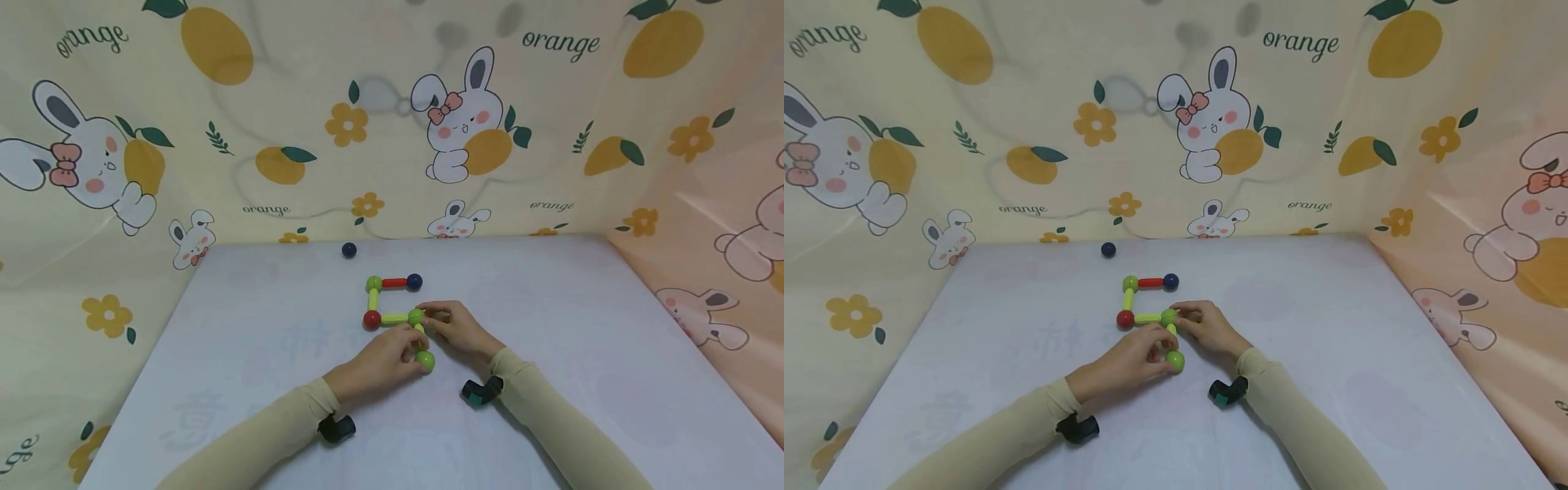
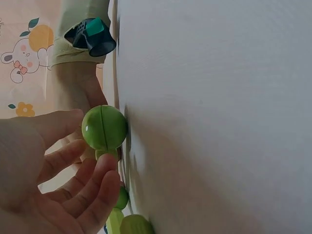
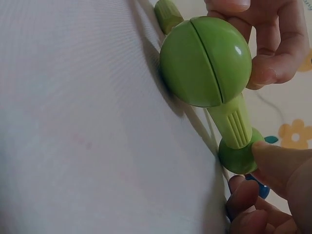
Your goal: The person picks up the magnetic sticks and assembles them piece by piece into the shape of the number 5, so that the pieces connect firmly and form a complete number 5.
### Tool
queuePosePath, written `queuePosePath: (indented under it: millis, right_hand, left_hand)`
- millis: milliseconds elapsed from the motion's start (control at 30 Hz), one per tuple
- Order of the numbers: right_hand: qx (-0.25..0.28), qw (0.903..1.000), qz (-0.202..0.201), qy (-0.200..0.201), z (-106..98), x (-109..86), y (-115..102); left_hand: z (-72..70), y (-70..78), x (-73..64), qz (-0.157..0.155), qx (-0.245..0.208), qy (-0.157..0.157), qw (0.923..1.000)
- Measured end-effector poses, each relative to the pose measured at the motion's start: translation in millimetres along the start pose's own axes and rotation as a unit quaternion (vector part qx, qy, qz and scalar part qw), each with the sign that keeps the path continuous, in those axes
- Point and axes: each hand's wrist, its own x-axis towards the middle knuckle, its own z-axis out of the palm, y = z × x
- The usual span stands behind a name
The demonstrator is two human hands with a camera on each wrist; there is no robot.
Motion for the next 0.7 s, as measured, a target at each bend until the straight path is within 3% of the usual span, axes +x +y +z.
queuePosePath:
  millis: [333, 700]
  right_hand:
    - [0.012, 0.9999, 0.000, -0.011, -0.5, 0.0, 1.0]
    - [0.005, 0.9999, -0.006, -0.012, -1.1, -0.3, 1.2]
  left_hand:
    - [-11.7, -3.5, -3.4, 0.001, -0.014, 0.011, 0.9998]
    - [-29.8, -17.3, -17.3, -0.024, -0.023, 0.032, 0.9989]
